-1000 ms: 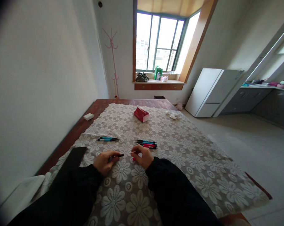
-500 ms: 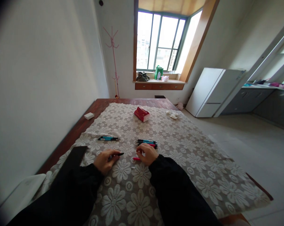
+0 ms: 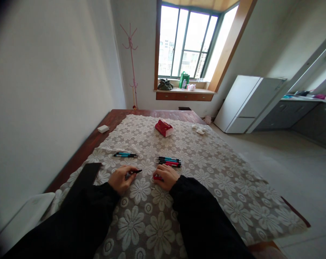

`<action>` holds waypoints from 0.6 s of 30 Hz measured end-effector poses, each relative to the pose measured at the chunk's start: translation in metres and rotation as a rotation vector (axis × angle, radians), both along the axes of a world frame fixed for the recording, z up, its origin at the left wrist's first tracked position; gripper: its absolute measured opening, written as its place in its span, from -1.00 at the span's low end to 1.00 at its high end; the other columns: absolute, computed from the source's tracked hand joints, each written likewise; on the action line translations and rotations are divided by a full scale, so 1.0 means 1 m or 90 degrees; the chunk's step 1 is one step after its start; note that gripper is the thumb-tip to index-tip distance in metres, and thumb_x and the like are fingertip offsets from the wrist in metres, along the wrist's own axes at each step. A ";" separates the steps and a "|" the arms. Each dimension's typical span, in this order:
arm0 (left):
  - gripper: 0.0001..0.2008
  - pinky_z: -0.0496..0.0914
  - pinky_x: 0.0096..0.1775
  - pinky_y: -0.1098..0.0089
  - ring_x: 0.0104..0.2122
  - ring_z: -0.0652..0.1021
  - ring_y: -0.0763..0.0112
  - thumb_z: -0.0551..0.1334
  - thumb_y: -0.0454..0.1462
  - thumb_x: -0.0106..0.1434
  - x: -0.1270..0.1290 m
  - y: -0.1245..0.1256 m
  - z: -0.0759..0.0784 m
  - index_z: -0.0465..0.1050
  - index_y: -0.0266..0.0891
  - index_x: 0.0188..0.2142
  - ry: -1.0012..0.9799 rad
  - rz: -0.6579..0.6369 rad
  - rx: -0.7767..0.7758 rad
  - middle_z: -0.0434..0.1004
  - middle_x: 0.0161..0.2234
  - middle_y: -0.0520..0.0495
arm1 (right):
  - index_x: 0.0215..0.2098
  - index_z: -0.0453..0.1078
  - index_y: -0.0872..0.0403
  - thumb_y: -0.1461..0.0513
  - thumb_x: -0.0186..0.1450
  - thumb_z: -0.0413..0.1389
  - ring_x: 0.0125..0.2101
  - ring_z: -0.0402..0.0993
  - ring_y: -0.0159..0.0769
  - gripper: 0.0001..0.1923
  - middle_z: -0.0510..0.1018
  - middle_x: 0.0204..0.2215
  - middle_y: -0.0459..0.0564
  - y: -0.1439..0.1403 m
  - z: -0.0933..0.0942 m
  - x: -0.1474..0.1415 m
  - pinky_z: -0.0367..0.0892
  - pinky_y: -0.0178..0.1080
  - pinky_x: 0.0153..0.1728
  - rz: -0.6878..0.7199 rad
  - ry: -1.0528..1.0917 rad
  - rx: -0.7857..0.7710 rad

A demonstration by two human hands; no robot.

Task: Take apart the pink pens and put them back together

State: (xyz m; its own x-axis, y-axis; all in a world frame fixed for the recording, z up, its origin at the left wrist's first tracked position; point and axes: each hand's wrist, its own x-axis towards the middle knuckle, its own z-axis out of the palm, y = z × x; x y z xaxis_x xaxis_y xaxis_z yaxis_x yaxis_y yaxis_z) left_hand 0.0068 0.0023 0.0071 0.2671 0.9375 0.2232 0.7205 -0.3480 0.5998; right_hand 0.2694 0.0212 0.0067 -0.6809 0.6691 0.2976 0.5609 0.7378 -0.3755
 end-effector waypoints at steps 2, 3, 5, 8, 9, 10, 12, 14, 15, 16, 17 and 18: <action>-0.80 0.40 -0.17 0.37 -0.29 0.52 0.35 0.19 -0.28 0.21 0.000 0.001 0.000 0.53 -0.15 -0.19 -0.001 0.000 0.003 0.53 -0.28 -0.04 | -0.32 0.41 0.05 0.27 0.26 0.13 -0.31 0.38 -0.24 -0.97 0.48 -0.35 0.01 0.001 -0.002 0.001 0.26 -0.23 -0.25 0.003 0.010 -0.009; -0.80 0.41 -0.16 0.37 -0.28 0.52 0.34 0.19 -0.29 0.21 0.000 0.001 0.000 0.52 -0.15 -0.18 0.000 -0.003 0.003 0.54 -0.28 -0.04 | -0.32 0.39 0.06 0.30 0.26 0.10 -0.33 0.38 -0.24 -0.96 0.48 -0.37 0.00 0.002 -0.002 0.001 0.27 -0.24 -0.26 0.000 0.016 -0.012; -0.80 0.41 -0.12 0.35 -0.23 0.52 0.32 0.18 -0.30 0.21 0.000 0.002 0.000 0.52 -0.15 -0.18 0.005 -0.016 0.004 0.56 -0.26 -0.04 | -0.29 0.35 0.07 0.33 0.24 0.07 -0.35 0.38 -0.25 -0.92 0.47 -0.39 0.00 0.001 -0.001 0.003 0.27 -0.26 -0.29 -0.015 0.032 -0.016; -0.80 0.39 -0.07 0.34 -0.14 0.51 0.29 0.17 -0.31 0.22 -0.001 0.004 -0.001 0.52 -0.12 -0.19 0.017 -0.036 0.011 0.57 -0.20 -0.03 | -0.27 0.32 0.07 0.36 0.26 -0.02 -0.38 0.39 -0.28 -0.87 0.48 -0.39 -0.01 -0.001 0.002 0.005 0.26 -0.29 -0.32 -0.018 0.047 -0.035; -0.80 0.38 -0.06 0.34 -0.13 0.51 0.28 0.17 -0.31 0.22 -0.001 0.004 -0.001 0.52 -0.12 -0.19 0.021 -0.041 0.014 0.56 -0.19 -0.02 | -0.28 0.32 0.06 0.35 0.27 -0.04 -0.40 0.39 -0.30 -0.86 0.48 -0.41 -0.02 -0.002 0.003 0.005 0.24 -0.30 -0.35 -0.017 0.037 -0.042; -0.80 0.38 -0.05 0.33 -0.12 0.51 0.28 0.17 -0.32 0.23 -0.001 0.004 -0.001 0.52 -0.11 -0.19 0.025 -0.044 0.017 0.56 -0.18 -0.02 | -0.29 0.33 0.05 0.33 0.28 -0.04 -0.44 0.39 -0.32 -0.87 0.48 -0.43 -0.05 -0.004 0.004 0.004 0.22 -0.31 -0.38 -0.018 0.018 -0.048; -0.81 0.37 -0.05 0.32 -0.11 0.50 0.27 0.18 -0.32 0.22 -0.002 0.004 -0.002 0.53 -0.12 -0.20 0.033 -0.045 0.024 0.55 -0.19 -0.03 | -0.30 0.36 0.03 0.24 0.27 0.06 -0.53 0.35 -0.35 -0.94 0.47 -0.50 -0.10 -0.008 0.005 0.001 0.15 -0.32 -0.47 -0.022 -0.034 -0.056; -0.81 0.37 -0.05 0.31 -0.12 0.50 0.26 0.20 -0.33 0.21 -0.002 0.004 -0.002 0.54 -0.12 -0.21 0.041 -0.043 0.027 0.55 -0.19 -0.03 | -0.28 0.39 0.02 0.11 0.19 0.19 -0.58 0.32 -0.36 -0.81 0.46 -0.54 -0.13 -0.012 0.005 -0.003 0.07 -0.32 -0.53 -0.027 -0.070 -0.059; -0.81 0.36 -0.04 0.30 -0.12 0.50 0.26 0.20 -0.33 0.21 -0.002 0.004 -0.002 0.54 -0.12 -0.21 0.044 -0.042 0.026 0.54 -0.19 -0.04 | -0.27 0.39 0.01 0.08 0.16 0.24 -0.58 0.32 -0.36 -0.76 0.47 -0.54 -0.14 -0.014 0.005 -0.005 0.05 -0.33 -0.53 -0.022 -0.077 -0.060; -0.81 0.36 -0.04 0.30 -0.12 0.50 0.26 0.20 -0.33 0.20 -0.002 0.004 -0.002 0.54 -0.12 -0.21 0.046 -0.041 0.024 0.54 -0.19 -0.04 | -0.27 0.39 0.01 0.08 0.15 0.25 -0.57 0.33 -0.36 -0.75 0.48 -0.52 -0.13 -0.015 0.005 -0.007 0.05 -0.33 -0.53 -0.011 -0.079 -0.061; -0.82 0.36 -0.04 0.30 -0.12 0.50 0.26 0.21 -0.33 0.20 -0.001 0.004 -0.002 0.54 -0.12 -0.21 0.045 -0.041 0.021 0.54 -0.18 -0.04 | -0.27 0.39 0.00 0.11 0.17 0.23 -0.54 0.36 -0.36 -0.79 0.50 -0.50 -0.12 -0.017 0.004 -0.008 0.06 -0.33 -0.52 0.002 -0.076 -0.062; -0.82 0.36 -0.05 0.30 -0.12 0.50 0.26 0.21 -0.32 0.20 -0.001 0.004 -0.003 0.54 -0.12 -0.21 0.042 -0.040 0.019 0.54 -0.18 -0.04 | -0.29 0.39 0.00 0.16 0.20 0.20 -0.52 0.38 -0.35 -0.86 0.51 -0.47 -0.11 -0.017 0.004 -0.010 0.07 -0.33 -0.51 0.014 -0.072 -0.062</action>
